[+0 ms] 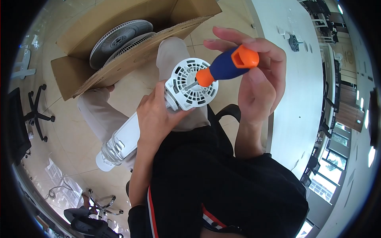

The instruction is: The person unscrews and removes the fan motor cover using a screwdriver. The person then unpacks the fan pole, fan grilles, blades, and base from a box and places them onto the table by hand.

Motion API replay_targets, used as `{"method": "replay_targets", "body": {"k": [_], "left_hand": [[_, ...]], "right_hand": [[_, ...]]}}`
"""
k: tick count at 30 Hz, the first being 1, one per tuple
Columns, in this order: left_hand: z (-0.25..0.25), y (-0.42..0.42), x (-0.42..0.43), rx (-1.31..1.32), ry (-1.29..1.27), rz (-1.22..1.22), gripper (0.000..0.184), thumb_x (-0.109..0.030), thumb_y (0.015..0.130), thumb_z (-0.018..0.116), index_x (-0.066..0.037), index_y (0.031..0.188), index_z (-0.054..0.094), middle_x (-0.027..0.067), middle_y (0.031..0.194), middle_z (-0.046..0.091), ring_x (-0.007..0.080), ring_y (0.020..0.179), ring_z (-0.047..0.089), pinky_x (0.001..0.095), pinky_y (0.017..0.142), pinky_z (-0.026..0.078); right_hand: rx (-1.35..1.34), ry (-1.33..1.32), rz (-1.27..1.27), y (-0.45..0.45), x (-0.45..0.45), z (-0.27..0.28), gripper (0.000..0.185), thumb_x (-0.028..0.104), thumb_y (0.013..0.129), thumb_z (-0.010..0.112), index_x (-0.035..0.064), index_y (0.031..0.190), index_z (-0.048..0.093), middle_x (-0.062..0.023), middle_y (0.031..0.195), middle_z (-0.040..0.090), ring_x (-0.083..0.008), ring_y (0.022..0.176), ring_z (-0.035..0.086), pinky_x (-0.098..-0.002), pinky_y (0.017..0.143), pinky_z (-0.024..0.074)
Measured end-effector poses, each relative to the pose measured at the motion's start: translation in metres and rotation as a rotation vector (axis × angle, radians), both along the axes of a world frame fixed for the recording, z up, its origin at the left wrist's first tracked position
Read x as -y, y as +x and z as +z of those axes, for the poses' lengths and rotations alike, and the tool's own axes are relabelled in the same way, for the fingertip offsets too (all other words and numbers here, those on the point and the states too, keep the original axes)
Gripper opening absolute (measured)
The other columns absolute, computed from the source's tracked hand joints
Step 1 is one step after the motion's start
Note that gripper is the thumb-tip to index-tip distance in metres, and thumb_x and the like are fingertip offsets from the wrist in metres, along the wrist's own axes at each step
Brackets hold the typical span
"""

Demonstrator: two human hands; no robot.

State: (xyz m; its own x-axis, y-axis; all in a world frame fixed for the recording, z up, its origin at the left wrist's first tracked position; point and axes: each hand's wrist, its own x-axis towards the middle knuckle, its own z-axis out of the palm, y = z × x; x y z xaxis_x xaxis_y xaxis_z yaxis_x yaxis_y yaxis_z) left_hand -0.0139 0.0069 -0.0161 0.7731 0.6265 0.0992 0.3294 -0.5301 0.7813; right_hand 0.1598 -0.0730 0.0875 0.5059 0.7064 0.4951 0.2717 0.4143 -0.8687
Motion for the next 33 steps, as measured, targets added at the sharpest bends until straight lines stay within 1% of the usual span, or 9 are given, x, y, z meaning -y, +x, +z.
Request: {"method": "replay_targets", "body": {"k": [5,7,9,17,19,21,23,28,33], "left_hand": [[0.0,0.0,0.0,-0.004,-0.005,0.0,0.073,-0.035,0.064,0.097,-0.004,0.117,0.058,0.0153,0.09,0.073,0.0335,0.073,0.07,0.0414,0.067,0.054],[0.0,0.0,0.0,-0.024,-0.011,-0.003,0.073,-0.036,0.064,0.097,-0.004,0.117,0.058,0.0154,0.09,0.073,0.0339,0.073,0.07,0.0418,0.067,0.053],[0.0,0.0,0.0,-0.021,-0.007,-0.004,0.073,-0.036,0.064,0.097,-0.004,0.117,0.058,0.0155,0.09,0.073,0.0343,0.073,0.069,0.0422,0.068,0.053],[-0.001,0.0,0.0,-0.01,-0.011,-0.002,0.074,-0.037,0.064,0.097,-0.004,0.118,0.057,0.0156,0.091,0.073,0.0346,0.073,0.069,0.0427,0.068,0.053],[-0.001,0.001,0.001,-0.009,0.002,0.0,0.074,-0.037,0.064,0.097,-0.005,0.118,0.057,0.0155,0.091,0.073,0.0346,0.073,0.069,0.0427,0.068,0.053],[-0.001,0.001,0.0,-0.006,-0.001,-0.002,0.074,-0.036,0.064,0.097,-0.004,0.117,0.057,0.0155,0.091,0.073,0.0346,0.073,0.069,0.0428,0.069,0.053],[-0.001,0.0,0.0,-0.005,-0.005,0.001,0.074,-0.036,0.064,0.097,-0.004,0.117,0.057,0.0155,0.09,0.073,0.0346,0.073,0.069,0.0428,0.068,0.053],[-0.001,0.0,0.0,-0.019,-0.014,-0.002,0.073,-0.035,0.063,0.097,-0.004,0.116,0.057,0.0155,0.09,0.073,0.0344,0.073,0.069,0.0426,0.068,0.053],[-0.001,0.0,0.0,-0.015,-0.001,-0.005,0.074,-0.036,0.063,0.097,-0.004,0.117,0.057,0.0155,0.09,0.073,0.0347,0.073,0.069,0.0426,0.068,0.054]], "right_hand": [[0.582,-0.103,-0.078,0.019,0.013,-0.003,0.035,0.011,0.1,0.057,-0.0026,0.131,0.05,-0.0317,0.121,0.064,-0.0394,0.103,0.072,-0.0523,0.092,0.0608],[0.486,-0.078,-0.087,0.017,0.012,-0.003,0.033,0.01,0.098,0.061,-0.0023,0.128,0.052,-0.0287,0.12,0.062,-0.0381,0.103,0.071,-0.0522,0.092,0.0609],[0.211,0.026,-0.079,0.007,0.004,-0.005,0.032,0.009,0.096,0.067,-0.0018,0.124,0.056,-0.0244,0.119,0.061,-0.0354,0.102,0.071,-0.0514,0.093,0.0611],[0.629,-0.13,-0.108,0.021,0.015,-0.002,0.03,0.009,0.1,0.056,-0.0033,0.128,0.056,-0.03,0.121,0.064,-0.0383,0.103,0.072,-0.0493,0.093,0.0594],[0.492,-0.105,-0.089,0.019,0.013,-0.001,0.031,0.009,0.099,0.06,-0.0032,0.127,0.057,-0.0279,0.12,0.064,-0.0374,0.103,0.071,-0.0486,0.093,0.059],[0.17,-0.014,-0.048,0.01,0.006,-0.003,0.031,0.009,0.096,0.065,-0.0034,0.125,0.06,-0.024,0.119,0.062,-0.0357,0.103,0.071,-0.048,0.094,0.0585],[0.198,0.005,-0.016,0.011,0.006,-0.005,0.031,0.007,0.096,0.063,-0.0044,0.124,0.06,-0.0244,0.119,0.062,-0.0361,0.102,0.071,-0.0482,0.095,0.058],[0.63,-0.145,-0.09,0.021,0.014,-0.002,0.034,0.009,0.097,0.052,-0.0066,0.127,0.058,-0.0304,0.121,0.063,-0.0373,0.103,0.071,-0.0502,0.095,0.0568],[0.289,-0.027,-0.026,0.016,0.008,-0.003,0.035,0.0,0.084,0.066,-0.0046,0.119,0.067,-0.0212,0.118,0.068,-0.0285,0.105,0.069,-0.0389,0.092,0.0542]]}}
